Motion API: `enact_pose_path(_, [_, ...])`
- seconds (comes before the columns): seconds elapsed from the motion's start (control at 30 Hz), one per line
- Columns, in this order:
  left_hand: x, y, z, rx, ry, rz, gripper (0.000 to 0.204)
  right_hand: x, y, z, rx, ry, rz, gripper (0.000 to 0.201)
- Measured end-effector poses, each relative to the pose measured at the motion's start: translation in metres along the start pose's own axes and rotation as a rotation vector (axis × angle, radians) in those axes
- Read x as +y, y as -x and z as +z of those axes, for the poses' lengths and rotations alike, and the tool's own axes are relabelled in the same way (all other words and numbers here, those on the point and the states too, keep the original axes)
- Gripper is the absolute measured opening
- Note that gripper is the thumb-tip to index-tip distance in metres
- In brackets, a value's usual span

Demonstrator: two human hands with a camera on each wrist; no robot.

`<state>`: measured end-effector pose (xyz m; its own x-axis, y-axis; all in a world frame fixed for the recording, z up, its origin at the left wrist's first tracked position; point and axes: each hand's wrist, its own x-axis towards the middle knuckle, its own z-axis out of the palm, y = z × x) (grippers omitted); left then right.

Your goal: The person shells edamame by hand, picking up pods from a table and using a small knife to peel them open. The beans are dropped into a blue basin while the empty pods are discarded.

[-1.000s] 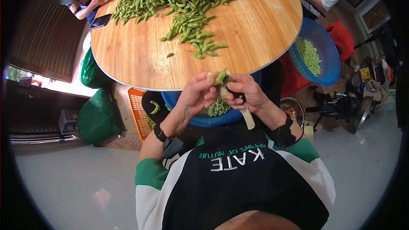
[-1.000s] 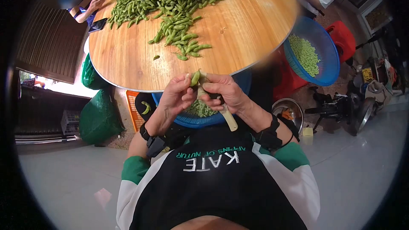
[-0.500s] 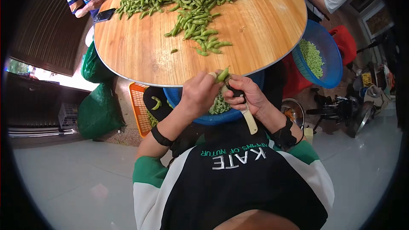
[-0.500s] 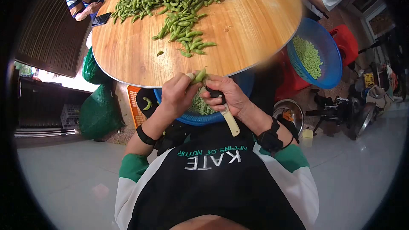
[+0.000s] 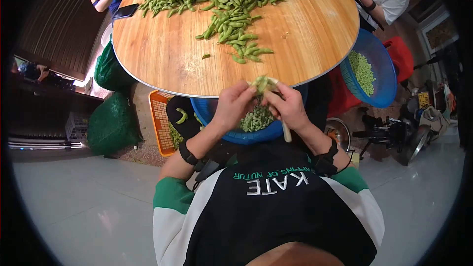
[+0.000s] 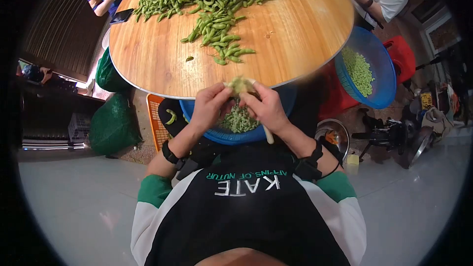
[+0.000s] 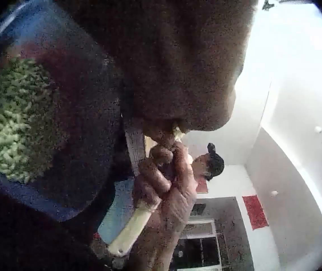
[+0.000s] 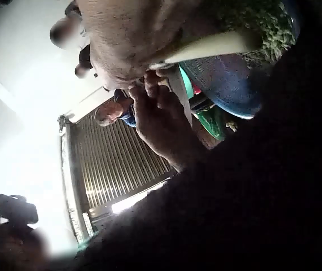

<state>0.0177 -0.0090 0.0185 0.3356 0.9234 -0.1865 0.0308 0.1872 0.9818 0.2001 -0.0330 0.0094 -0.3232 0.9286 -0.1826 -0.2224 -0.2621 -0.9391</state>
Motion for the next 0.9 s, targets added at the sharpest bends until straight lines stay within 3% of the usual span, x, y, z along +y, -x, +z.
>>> enact_pose_path(0.07, [-0.008,-0.002,0.004,0.036,-0.117,0.058,0.021,0.005,-0.005,0.008,0.354,0.547,-0.523,0.028])
enact_pose_path(0.1, [-0.011,-0.001,0.006,0.052,-0.236,0.175,0.021,0.002,-0.003,0.01,0.355,0.545,-0.517,0.028])
enact_pose_path(0.13, [-0.012,-0.001,0.008,0.069,-0.354,0.295,0.021,-0.007,-0.002,0.011,0.354,0.722,-0.556,0.032])
enact_pose_path(0.17, [-0.012,0.003,0.008,0.059,-0.415,0.282,0.015,-0.012,-0.002,0.011,0.352,0.9,-0.595,0.036])
enact_pose_path(0.2, [-0.008,0.005,0.009,0.059,-0.415,0.282,0.015,-0.012,-0.004,0.01,0.352,0.9,-0.595,0.036])
enact_pose_path(0.27, [-0.004,0.009,0.012,0.105,-0.561,0.489,0.009,-0.009,-0.006,0.007,0.298,0.993,-0.812,0.038])
enact_pose_path(0.4, [-0.003,0.015,0.016,0.112,-0.558,0.535,0.006,-0.006,-0.005,0.007,0.261,1.142,-0.907,0.036])
enact_pose_path(0.47, [-0.006,0.017,0.015,0.044,-0.495,0.422,0.007,-0.005,-0.004,0.006,0.217,1.202,-1.036,0.04])
enact_pose_path(0.53, [-0.01,0.016,0.016,0.056,-0.5,0.455,0.006,-0.003,-0.002,0.005,0.196,1.197,-1.077,0.038])
enact_pose_path(0.6, [-0.012,0.018,0.017,0.089,-0.551,0.512,0.004,0.0,0.001,0.005,0.178,1.111,-0.884,0.034])
enact_pose_path(0.7, [-0.012,0.021,0.019,0.074,-0.507,0.489,0.005,-0.002,0.002,0.012,0.183,1.054,-0.873,0.03])
enact_pose_path(0.77, [-0.009,0.025,0.017,0.059,-0.504,0.479,0.005,-0.002,0.005,0.011,0.145,1.119,-0.773,0.029])
enact_pose_path(0.9, [-0.011,0.028,0.015,0.058,-0.525,0.483,0.005,-0.005,0.004,0.016,0.1,1.166,-0.811,0.032])
